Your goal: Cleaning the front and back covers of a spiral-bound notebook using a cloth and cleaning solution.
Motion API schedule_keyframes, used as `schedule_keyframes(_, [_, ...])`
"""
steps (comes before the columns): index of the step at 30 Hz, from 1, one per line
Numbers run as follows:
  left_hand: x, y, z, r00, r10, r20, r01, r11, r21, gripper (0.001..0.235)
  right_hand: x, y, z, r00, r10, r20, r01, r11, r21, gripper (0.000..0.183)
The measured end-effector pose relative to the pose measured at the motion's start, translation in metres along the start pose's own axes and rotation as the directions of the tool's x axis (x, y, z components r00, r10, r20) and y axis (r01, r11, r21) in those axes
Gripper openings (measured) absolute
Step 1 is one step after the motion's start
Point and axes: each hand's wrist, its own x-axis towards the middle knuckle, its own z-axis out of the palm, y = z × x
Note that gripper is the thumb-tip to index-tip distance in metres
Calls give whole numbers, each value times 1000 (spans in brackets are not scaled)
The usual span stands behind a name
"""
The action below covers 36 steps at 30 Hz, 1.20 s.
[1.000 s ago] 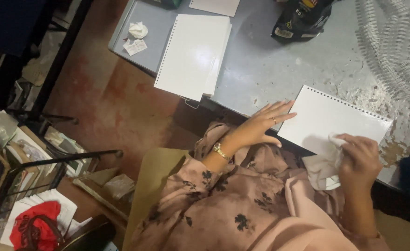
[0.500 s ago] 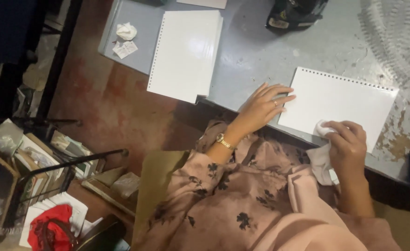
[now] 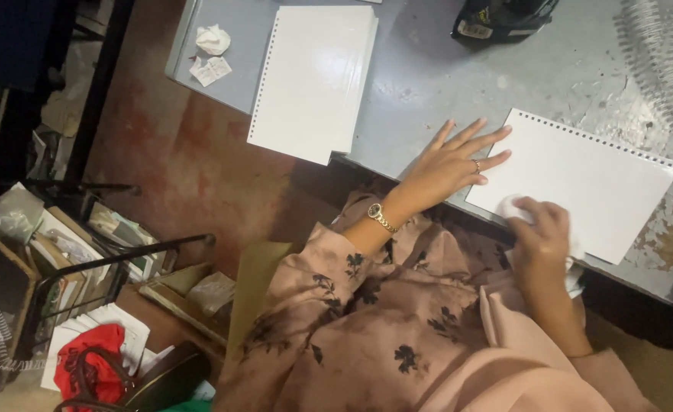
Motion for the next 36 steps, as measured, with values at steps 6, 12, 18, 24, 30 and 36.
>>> schedule_keyframes(6, [0, 5, -4, 996, -90, 14, 90, 995, -46, 55, 25, -21, 48, 996, -92, -16, 94, 990, 110, 17])
schedule_keyframes(12, [1, 5, -3, 992, -117, 52, 122, 986, -111, 53, 8, -12, 31, 993, -120, -15, 121, 987, 101, 21])
schedule_keyframes(18, [0, 6, 4, 992, -112, 60, 118, 988, -97, 52, -18, 6, 8, 999, -41, -6, 42, 999, 27, 19])
schedule_keyframes(24, [2, 6, -3, 998, -62, 13, 63, 989, -131, 54, 18, -26, 40, 999, -36, -12, 37, 995, 97, 18])
schedule_keyframes(30, [0, 4, 0, 994, -105, 24, 107, 985, -132, 51, 4, -21, 43, 991, -117, -64, 122, 989, 83, 20])
schedule_keyframes(36, [-2, 2, 7, 994, -108, 1, 107, 983, -153, 53, -13, -11, 32, 992, -53, -116, 45, 996, -75, 23])
